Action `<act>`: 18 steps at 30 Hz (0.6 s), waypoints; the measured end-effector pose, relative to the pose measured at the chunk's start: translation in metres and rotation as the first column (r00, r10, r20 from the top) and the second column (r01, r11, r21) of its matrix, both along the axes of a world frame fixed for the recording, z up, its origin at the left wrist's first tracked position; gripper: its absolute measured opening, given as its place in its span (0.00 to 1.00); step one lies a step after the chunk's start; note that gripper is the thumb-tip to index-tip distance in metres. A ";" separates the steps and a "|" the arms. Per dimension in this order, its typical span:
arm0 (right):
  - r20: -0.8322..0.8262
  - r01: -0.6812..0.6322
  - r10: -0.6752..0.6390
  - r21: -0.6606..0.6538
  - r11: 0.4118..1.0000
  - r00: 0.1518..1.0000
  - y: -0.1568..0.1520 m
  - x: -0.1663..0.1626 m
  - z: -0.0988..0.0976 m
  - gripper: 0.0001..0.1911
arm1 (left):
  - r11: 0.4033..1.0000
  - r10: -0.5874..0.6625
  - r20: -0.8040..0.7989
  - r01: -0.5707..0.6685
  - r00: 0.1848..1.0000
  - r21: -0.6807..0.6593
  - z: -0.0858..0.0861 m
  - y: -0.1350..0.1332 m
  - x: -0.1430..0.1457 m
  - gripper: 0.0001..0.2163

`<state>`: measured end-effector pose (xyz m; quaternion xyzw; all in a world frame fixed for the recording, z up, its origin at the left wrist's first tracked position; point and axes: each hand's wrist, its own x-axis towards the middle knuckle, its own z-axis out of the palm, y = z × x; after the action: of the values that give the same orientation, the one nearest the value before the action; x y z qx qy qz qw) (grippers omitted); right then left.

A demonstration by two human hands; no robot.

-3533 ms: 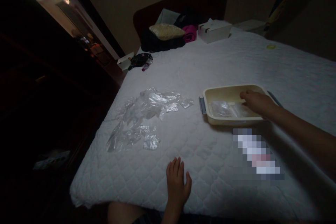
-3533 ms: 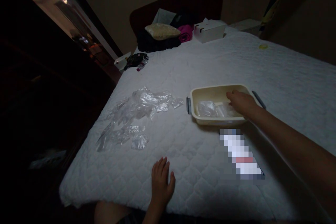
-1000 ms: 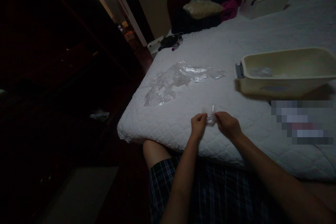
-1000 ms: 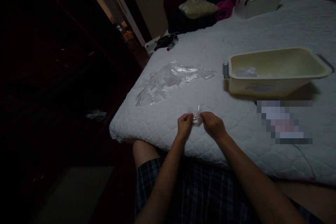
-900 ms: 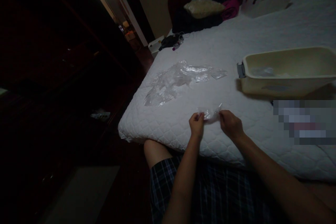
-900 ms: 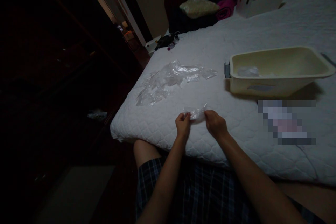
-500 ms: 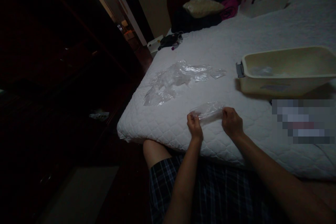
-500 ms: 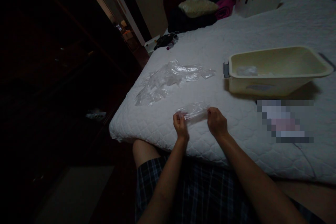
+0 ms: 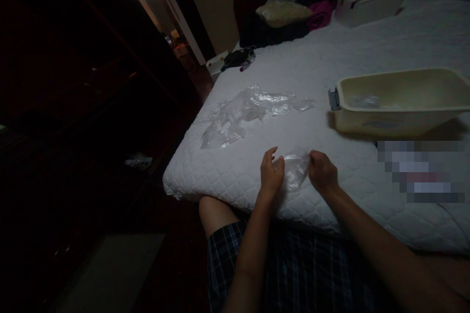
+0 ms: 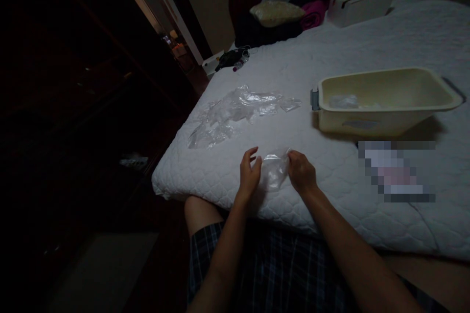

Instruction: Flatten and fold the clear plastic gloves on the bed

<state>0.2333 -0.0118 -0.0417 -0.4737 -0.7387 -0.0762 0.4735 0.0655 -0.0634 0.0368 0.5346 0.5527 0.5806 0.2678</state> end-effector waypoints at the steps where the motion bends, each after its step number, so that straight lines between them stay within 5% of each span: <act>1: 0.024 -0.023 0.022 0.018 1.000 0.999 0.000 0.001 0.000 0.11 | 0.999 -0.049 -0.086 0.048 0.995 -0.017 0.001 0.004 0.001 0.18; 4: 0.074 -0.081 0.077 0.050 0.995 0.994 -0.001 0.002 0.001 0.12 | 0.976 -0.213 -0.234 0.198 0.949 -0.086 -0.003 0.017 0.008 0.20; 9: 0.059 -0.065 0.060 0.071 0.995 0.996 0.000 0.002 0.002 0.14 | 0.934 -0.341 -0.329 0.278 0.881 -0.224 -0.009 0.027 0.015 0.05; 12: 0.013 0.009 -0.010 0.054 0.998 1.000 0.002 0.002 0.001 0.14 | 0.947 -0.269 -0.195 0.222 0.943 -0.230 -0.008 0.026 0.014 0.07; 18: -0.023 0.053 -0.052 0.058 0.997 0.998 0.004 0.000 0.003 0.15 | 0.847 -0.425 0.165 0.455 0.890 -0.274 -0.007 0.021 0.012 0.12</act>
<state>0.2336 -0.0083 -0.0392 -0.4796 -0.7184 -0.1051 0.4928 0.0776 -0.0428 0.0300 0.5701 0.4845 0.4366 0.4997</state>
